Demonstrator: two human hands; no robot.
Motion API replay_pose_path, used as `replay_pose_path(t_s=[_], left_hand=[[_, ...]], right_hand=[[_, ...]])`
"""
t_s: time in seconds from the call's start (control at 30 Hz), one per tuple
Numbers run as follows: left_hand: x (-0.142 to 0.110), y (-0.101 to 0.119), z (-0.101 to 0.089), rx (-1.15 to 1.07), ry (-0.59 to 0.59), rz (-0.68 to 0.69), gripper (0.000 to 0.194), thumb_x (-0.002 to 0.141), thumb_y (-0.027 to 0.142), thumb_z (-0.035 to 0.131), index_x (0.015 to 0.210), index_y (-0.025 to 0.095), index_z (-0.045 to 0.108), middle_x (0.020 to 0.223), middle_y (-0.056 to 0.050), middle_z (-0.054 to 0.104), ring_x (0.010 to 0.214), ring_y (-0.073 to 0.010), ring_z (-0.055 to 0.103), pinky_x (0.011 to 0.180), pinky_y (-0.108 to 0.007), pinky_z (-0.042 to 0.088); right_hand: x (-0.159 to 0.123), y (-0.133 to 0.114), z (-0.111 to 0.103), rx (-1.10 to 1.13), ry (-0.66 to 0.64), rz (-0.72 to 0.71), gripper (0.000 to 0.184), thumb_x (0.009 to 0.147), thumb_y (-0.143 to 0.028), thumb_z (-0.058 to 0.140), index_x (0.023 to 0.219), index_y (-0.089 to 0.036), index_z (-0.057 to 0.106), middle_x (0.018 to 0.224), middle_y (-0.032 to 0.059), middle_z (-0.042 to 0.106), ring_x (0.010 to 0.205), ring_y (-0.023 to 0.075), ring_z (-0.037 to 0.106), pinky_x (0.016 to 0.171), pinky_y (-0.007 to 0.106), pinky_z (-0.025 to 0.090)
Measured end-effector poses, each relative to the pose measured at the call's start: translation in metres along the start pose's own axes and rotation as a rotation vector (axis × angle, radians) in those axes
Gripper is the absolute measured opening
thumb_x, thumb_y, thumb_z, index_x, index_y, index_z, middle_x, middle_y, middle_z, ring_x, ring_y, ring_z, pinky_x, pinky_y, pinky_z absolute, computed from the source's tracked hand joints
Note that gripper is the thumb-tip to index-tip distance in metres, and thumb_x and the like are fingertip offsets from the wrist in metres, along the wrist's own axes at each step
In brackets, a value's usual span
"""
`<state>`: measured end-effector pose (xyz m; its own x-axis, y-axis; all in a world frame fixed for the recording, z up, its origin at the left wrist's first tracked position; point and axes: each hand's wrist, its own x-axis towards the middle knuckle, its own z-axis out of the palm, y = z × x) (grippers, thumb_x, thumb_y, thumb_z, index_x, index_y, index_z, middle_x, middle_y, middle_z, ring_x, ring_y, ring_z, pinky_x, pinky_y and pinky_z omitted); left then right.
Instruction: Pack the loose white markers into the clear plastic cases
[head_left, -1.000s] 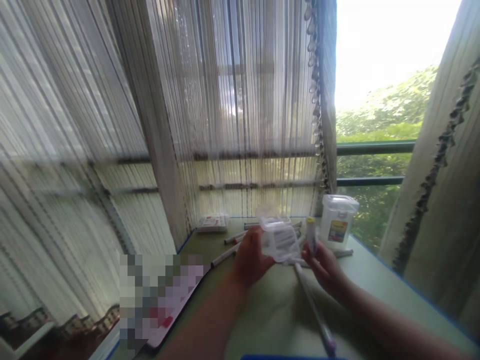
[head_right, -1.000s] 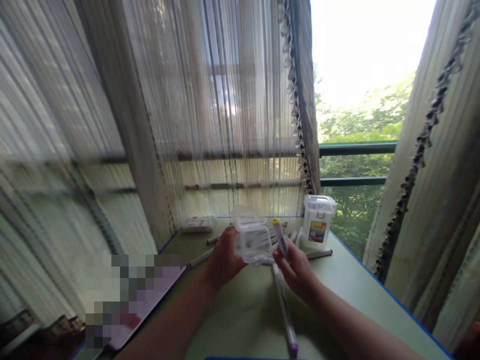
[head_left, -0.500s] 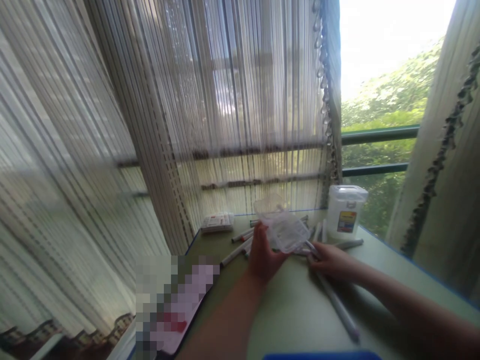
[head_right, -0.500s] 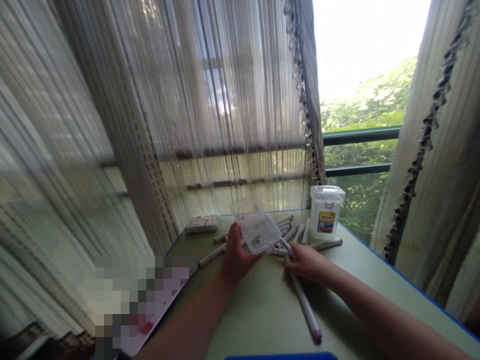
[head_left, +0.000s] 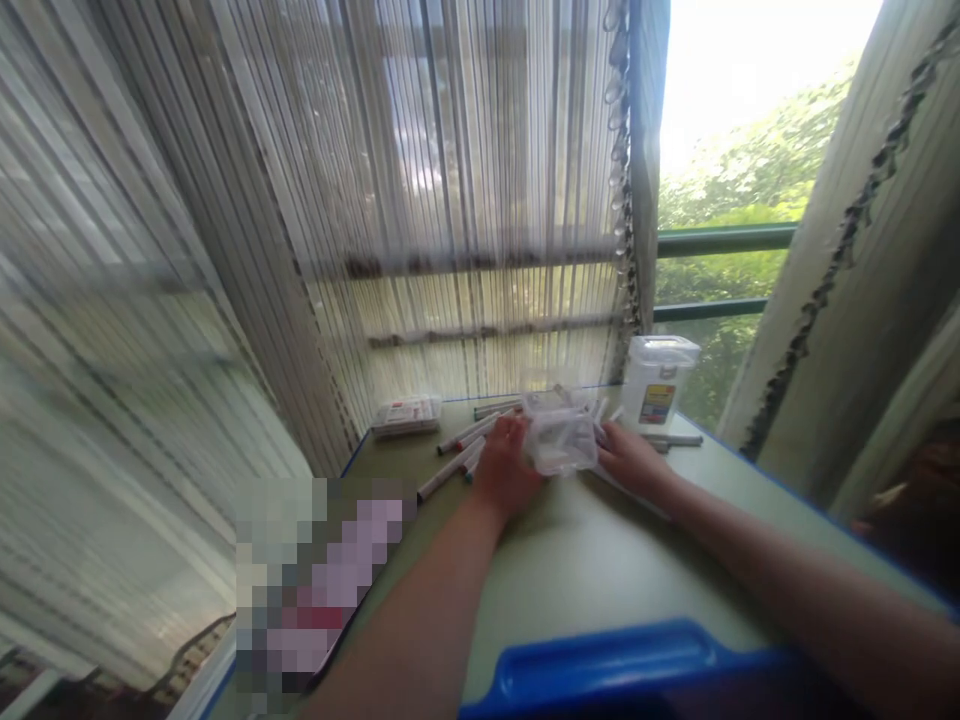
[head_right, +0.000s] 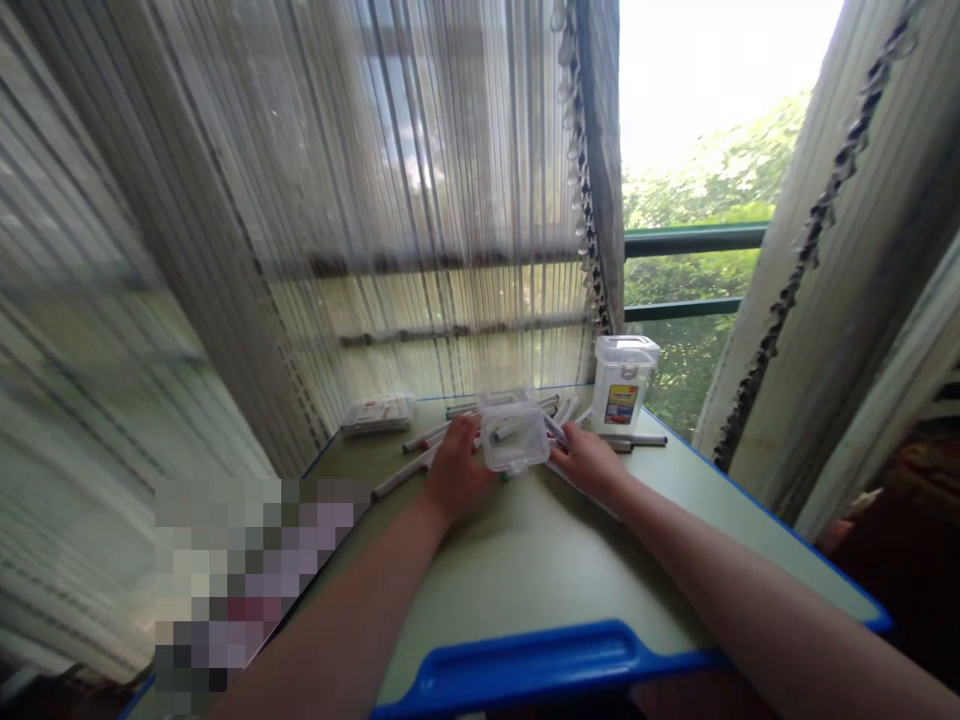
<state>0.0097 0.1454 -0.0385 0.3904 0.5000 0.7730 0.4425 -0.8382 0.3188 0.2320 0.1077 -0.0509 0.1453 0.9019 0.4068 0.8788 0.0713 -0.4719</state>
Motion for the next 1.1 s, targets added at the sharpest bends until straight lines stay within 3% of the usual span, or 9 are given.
replay_pose_path(t_s=[0.2,0.27,0.37,0.4,0.53,0.6,0.8,0.97,1.1], left_hand=[[0.003,-0.011,0.008,-0.08,-0.053,-0.011,0.056,0.067,0.022,0.071,0.116,0.022,0.044,0.118,-0.013,0.056,0.112,-0.03,0.055,0.096,-0.051,0.046],[0.004,-0.011,0.007,-0.089,-0.068,-0.069,0.055,0.068,0.024,0.069,0.117,0.022,0.043,0.118,-0.012,0.057,0.111,-0.029,0.056,0.095,-0.05,0.047],[0.004,-0.006,0.002,-0.072,-0.098,-0.142,0.053,0.068,0.024,0.07,0.116,0.022,0.045,0.119,-0.01,0.058,0.113,-0.0286,0.056,0.095,-0.048,0.046],[0.004,-0.004,0.001,-0.068,-0.105,-0.162,0.053,0.068,0.024,0.07,0.115,0.022,0.046,0.119,-0.01,0.058,0.113,-0.0283,0.056,0.095,-0.046,0.047],[0.003,-0.003,0.001,-0.077,-0.105,-0.195,0.054,0.066,0.025,0.073,0.113,0.021,0.047,0.117,-0.01,0.059,0.11,-0.0279,0.057,0.092,-0.044,0.048],[0.002,-0.006,0.003,-0.074,-0.109,-0.197,0.052,0.065,0.024,0.073,0.111,0.021,0.048,0.116,-0.01,0.06,0.108,-0.0279,0.057,0.092,-0.045,0.048],[0.001,-0.005,0.004,-0.025,-0.122,-0.186,0.051,0.066,0.021,0.071,0.112,0.021,0.048,0.113,-0.009,0.061,0.107,-0.0267,0.057,0.093,-0.043,0.048],[0.003,-0.001,0.003,0.019,-0.128,-0.159,0.056,0.065,0.021,0.073,0.115,0.018,0.047,0.115,-0.012,0.061,0.111,-0.029,0.057,0.095,-0.044,0.047],[0.001,-0.003,0.004,0.028,-0.112,-0.179,0.061,0.062,0.019,0.073,0.116,0.019,0.046,0.114,-0.011,0.061,0.109,-0.0285,0.059,0.093,-0.045,0.048]], right_hand=[[0.022,-0.012,-0.002,0.289,0.116,0.115,0.02,0.081,-0.03,0.042,0.075,-0.019,0.058,0.071,0.0063,0.064,0.066,0.0206,0.058,0.06,0.031,0.043],[0.028,-0.016,-0.002,0.378,0.182,0.08,0.022,0.08,-0.028,0.043,0.087,-0.017,0.061,0.07,0.0048,0.064,0.065,0.0196,0.058,0.061,0.031,0.045],[0.028,-0.017,-0.002,0.416,0.327,-0.048,0.043,0.081,-0.028,0.047,0.122,-0.017,0.052,0.073,0.0027,0.065,0.063,0.018,0.058,0.063,0.032,0.046],[0.026,-0.017,-0.002,0.417,0.347,-0.101,0.044,0.083,-0.03,0.047,0.126,-0.017,0.051,0.073,0.0024,0.065,0.059,0.0168,0.057,0.06,0.031,0.046],[0.011,-0.013,-0.014,0.457,0.383,-0.276,0.026,0.088,-0.033,0.046,0.103,-0.019,0.062,0.069,0.0009,0.061,0.05,0.0112,0.051,0.048,0.024,0.041],[0.002,-0.014,-0.026,0.423,0.403,-0.394,0.023,0.089,-0.029,0.048,0.105,-0.019,0.061,0.063,-0.0018,0.057,0.048,0.0108,0.05,0.045,0.023,0.041],[-0.029,-0.039,-0.058,0.163,0.539,-0.944,0.023,0.081,-0.016,0.056,0.103,-0.023,0.059,0.071,0.002,0.067,0.056,0.0148,0.063,0.053,0.025,0.049],[-0.047,-0.056,-0.059,0.194,0.436,-1.075,0.021,0.088,-0.026,0.046,0.103,-0.019,0.058,0.06,0.0009,0.063,0.05,0.0155,0.061,0.051,0.028,0.05],[-0.048,-0.059,-0.05,0.189,0.395,-1.067,0.022,0.084,-0.018,0.049,0.104,-0.018,0.057,0.068,0.003,0.069,0.054,0.0155,0.064,0.053,0.027,0.051]])
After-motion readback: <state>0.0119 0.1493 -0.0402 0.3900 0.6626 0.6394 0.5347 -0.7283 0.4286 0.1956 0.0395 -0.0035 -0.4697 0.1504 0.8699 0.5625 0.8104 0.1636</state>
